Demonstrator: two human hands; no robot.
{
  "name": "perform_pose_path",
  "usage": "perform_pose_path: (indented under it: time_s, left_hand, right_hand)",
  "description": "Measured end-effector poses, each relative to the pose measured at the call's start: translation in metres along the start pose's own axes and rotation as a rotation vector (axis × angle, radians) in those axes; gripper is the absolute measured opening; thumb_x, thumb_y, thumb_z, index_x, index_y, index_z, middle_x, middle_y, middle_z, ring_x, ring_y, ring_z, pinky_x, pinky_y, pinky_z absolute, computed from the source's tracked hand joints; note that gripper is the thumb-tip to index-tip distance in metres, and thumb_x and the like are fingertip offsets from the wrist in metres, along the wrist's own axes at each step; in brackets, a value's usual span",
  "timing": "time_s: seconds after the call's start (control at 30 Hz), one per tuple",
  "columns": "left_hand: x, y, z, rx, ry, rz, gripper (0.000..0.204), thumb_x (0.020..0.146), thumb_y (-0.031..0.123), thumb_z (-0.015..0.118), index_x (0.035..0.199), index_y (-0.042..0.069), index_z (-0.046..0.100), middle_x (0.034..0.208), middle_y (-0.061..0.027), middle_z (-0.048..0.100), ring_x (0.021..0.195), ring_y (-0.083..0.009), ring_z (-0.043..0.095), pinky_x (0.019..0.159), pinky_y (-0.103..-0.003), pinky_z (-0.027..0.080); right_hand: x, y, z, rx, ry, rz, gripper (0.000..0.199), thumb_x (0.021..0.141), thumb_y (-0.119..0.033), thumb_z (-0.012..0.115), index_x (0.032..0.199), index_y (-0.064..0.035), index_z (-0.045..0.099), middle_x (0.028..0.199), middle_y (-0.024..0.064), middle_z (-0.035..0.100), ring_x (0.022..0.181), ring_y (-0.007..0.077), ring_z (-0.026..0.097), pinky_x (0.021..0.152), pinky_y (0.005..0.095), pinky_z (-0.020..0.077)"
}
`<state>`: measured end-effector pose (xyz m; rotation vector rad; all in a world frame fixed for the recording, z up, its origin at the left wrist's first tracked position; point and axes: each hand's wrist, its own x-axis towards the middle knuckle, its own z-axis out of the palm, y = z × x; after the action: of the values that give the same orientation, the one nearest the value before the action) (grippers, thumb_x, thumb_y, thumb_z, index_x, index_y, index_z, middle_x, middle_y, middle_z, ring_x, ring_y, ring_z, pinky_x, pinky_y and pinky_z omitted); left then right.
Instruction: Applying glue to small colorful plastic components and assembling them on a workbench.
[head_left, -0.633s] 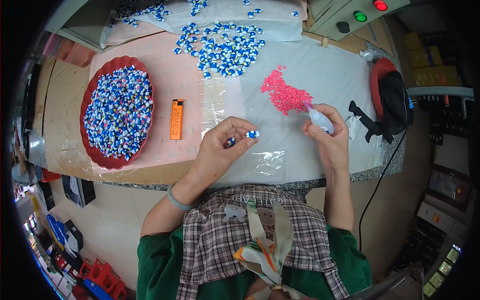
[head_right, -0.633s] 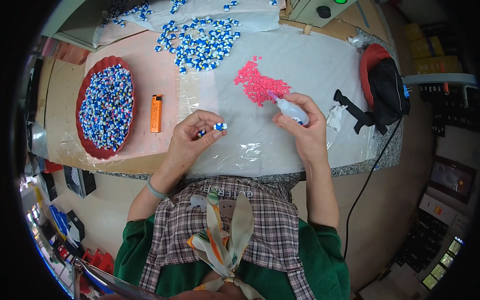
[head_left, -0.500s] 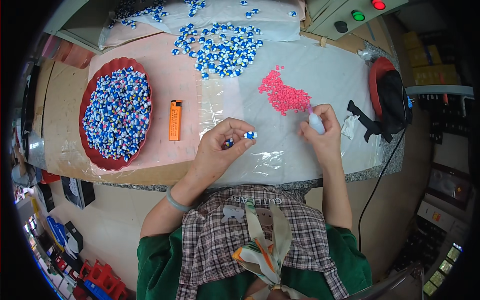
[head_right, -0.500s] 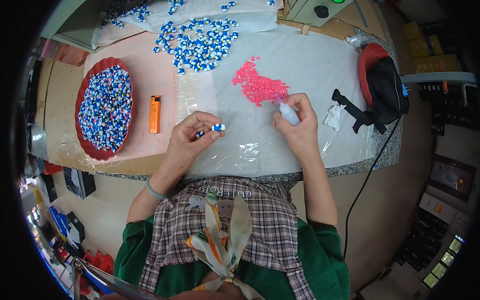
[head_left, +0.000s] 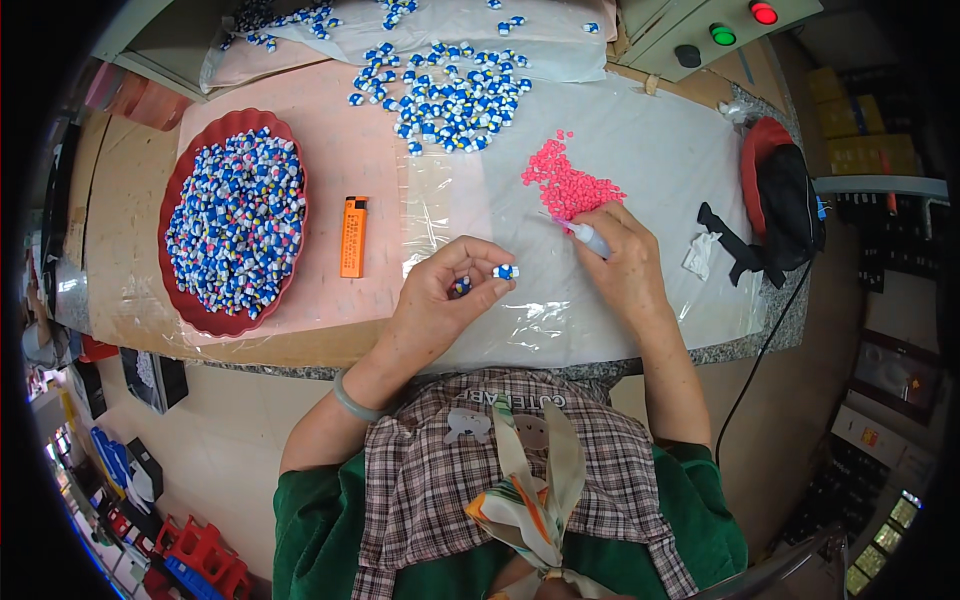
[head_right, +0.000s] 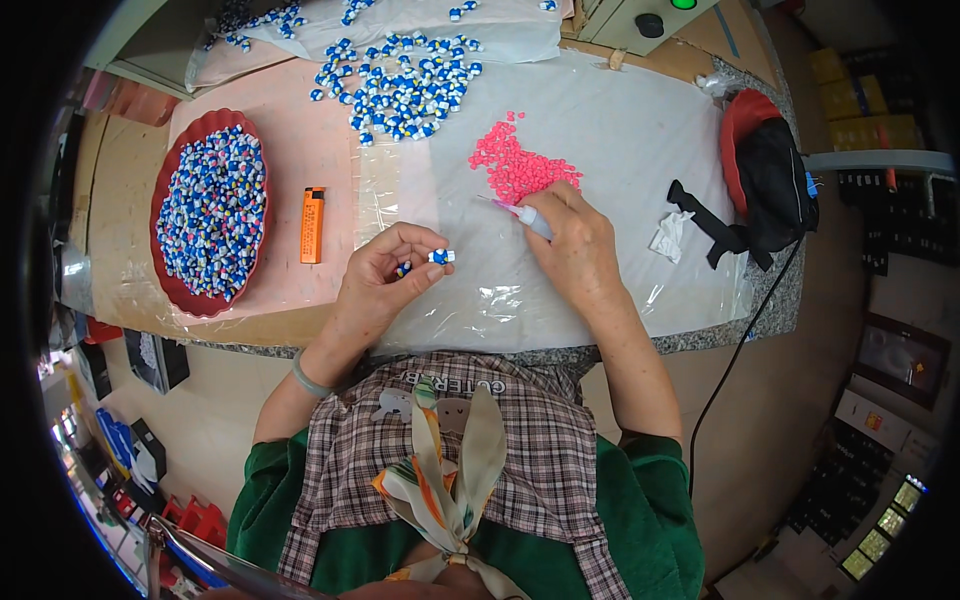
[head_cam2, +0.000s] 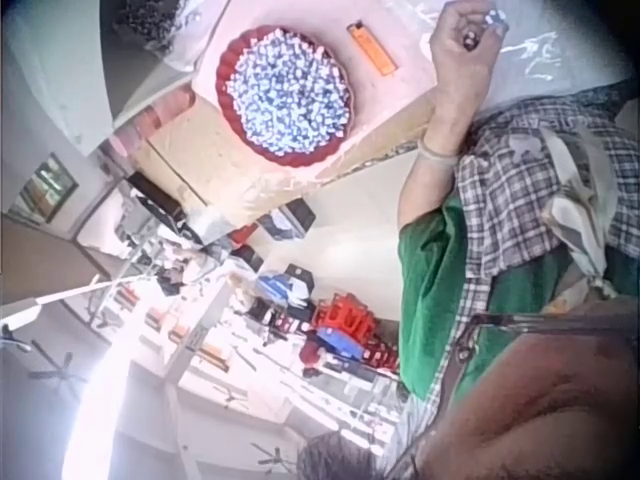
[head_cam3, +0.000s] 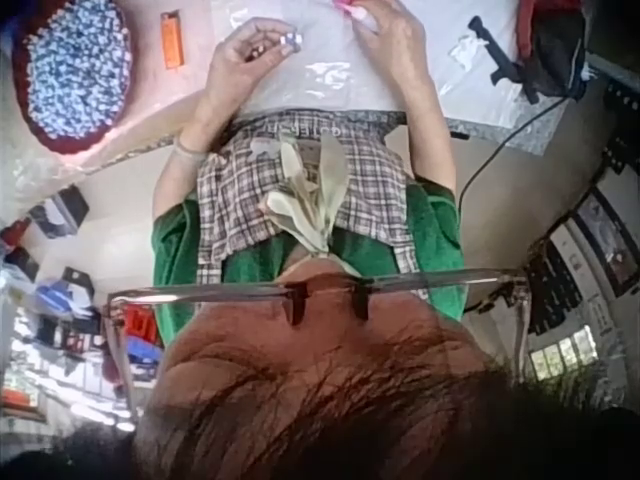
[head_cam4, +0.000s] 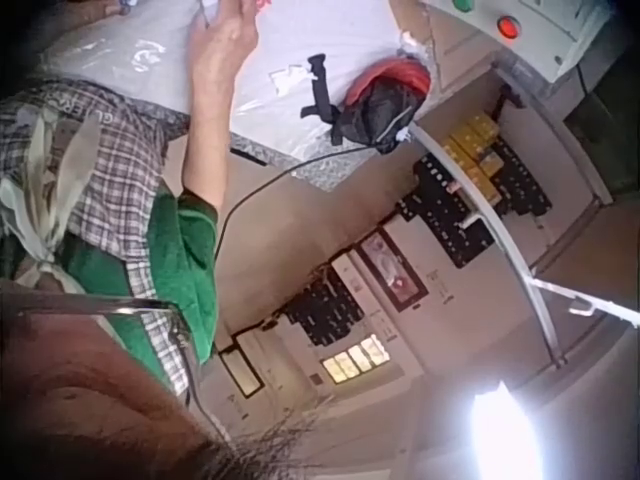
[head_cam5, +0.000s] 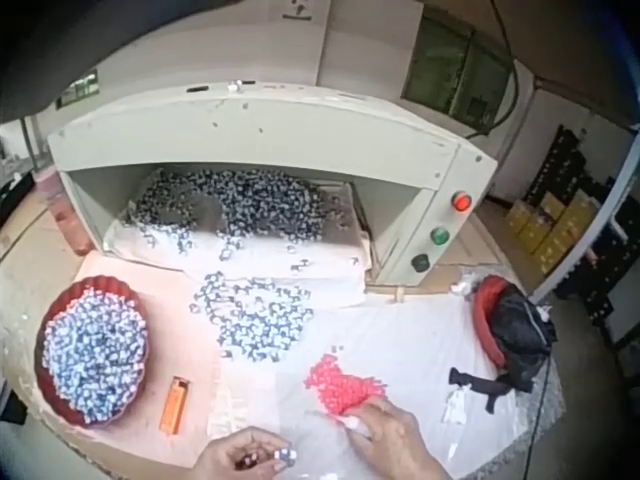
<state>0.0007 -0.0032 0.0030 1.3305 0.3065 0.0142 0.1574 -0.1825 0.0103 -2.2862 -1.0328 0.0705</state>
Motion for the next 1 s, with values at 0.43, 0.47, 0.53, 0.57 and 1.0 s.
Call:
perform_pose_path:
  time_s: [0.43, 0.47, 0.53, 0.57, 1.0]
  left_hand:
    - [-0.006, -0.001, -0.006, -0.035, 0.087, 0.046, 0.020, 0.087, 0.001, 0.066, 0.106, 0.002, 0.060, 0.086, 0.0027, 0.061, 0.075, -0.0025, 0.049, 0.069, -0.018, 0.040]
    - [-0.006, -0.001, -0.008, -0.035, 0.087, 0.046, 0.020, 0.087, 0.001, 0.066, 0.106, 0.002, 0.060, 0.086, 0.0027, 0.061, 0.075, -0.0025, 0.049, 0.069, -0.018, 0.040]
    - [-0.008, -0.001, -0.010, -0.036, 0.103, 0.034, 0.021, 0.087, 0.001, 0.066, 0.107, 0.001, 0.060, 0.087, 0.0017, 0.062, 0.076, -0.0025, 0.051, 0.069, -0.017, 0.041]
    - [-0.008, -0.001, -0.011, -0.036, 0.103, 0.034, 0.021, 0.087, 0.001, 0.066, 0.107, 0.001, 0.060, 0.087, 0.0017, 0.062, 0.076, -0.0025, 0.051, 0.069, -0.017, 0.041]
    - [-0.007, 0.000, -0.017, -0.056, 0.127, 0.054, 0.022, 0.088, 0.001, 0.065, 0.109, 0.001, 0.060, 0.089, -0.0004, 0.065, 0.079, -0.0024, 0.055, 0.068, -0.017, 0.042]
  right_hand:
    - [0.013, 0.004, -0.013, 0.014, -0.248, -0.084, 0.020, 0.074, -0.004, 0.070, 0.090, 0.0007, 0.060, 0.086, 0.0129, 0.063, 0.079, 0.0330, 0.062, 0.071, 0.0380, 0.0490]
    - [0.012, 0.005, -0.012, 0.063, -0.224, -0.101, 0.020, 0.074, -0.003, 0.070, 0.091, 0.0006, 0.061, 0.086, 0.0125, 0.063, 0.079, 0.0324, 0.062, 0.071, 0.0378, 0.0490]
    - [0.010, 0.007, -0.013, 0.051, -0.243, -0.098, 0.021, 0.074, -0.002, 0.070, 0.092, 0.0001, 0.061, 0.086, 0.0122, 0.063, 0.079, 0.0318, 0.062, 0.071, 0.0376, 0.0491]
    - [0.010, 0.008, -0.013, 0.040, -0.261, -0.096, 0.021, 0.073, -0.001, 0.070, 0.093, -0.0004, 0.062, 0.086, 0.0118, 0.063, 0.078, 0.0312, 0.063, 0.071, 0.0374, 0.0493]
    - [-0.001, 0.004, -0.017, -0.077, -0.239, 0.012, 0.019, 0.071, -0.004, 0.068, 0.089, -0.0031, 0.063, 0.089, 0.0089, 0.064, 0.079, 0.0300, 0.063, 0.069, 0.0382, 0.0510]
